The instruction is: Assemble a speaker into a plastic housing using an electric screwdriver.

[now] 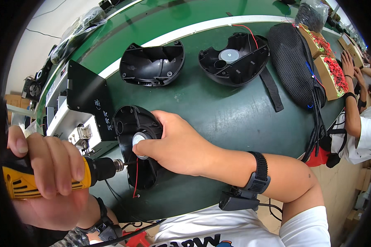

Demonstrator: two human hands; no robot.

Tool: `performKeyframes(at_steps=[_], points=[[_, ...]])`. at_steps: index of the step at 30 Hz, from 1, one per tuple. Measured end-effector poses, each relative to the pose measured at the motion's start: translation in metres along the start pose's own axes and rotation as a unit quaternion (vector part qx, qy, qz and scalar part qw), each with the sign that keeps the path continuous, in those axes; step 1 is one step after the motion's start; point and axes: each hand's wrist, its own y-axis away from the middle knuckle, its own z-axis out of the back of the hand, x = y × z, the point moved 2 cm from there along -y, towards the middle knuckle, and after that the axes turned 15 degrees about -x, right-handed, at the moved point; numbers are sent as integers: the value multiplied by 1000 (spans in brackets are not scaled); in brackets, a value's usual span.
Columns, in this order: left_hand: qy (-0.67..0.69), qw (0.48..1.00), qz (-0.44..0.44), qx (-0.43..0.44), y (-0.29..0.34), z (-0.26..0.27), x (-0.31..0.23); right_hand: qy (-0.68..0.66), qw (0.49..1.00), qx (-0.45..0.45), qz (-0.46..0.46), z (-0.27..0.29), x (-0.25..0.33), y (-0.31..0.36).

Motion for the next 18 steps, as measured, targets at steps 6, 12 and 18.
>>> performKeyframes(at_steps=[6, 12, 18], points=[[7, 1000, 7, -2, -3, -1, 8, 9, 1000, -5, 2, 1, 1, 0], [12, 1000, 10, -3, -5, -2, 13, -16, 1000, -6, -8, 1, 0, 0], [-4, 997, 11, -73, -1, -7, 17, -70, 997, -5, -44, 1, 2, 1]])
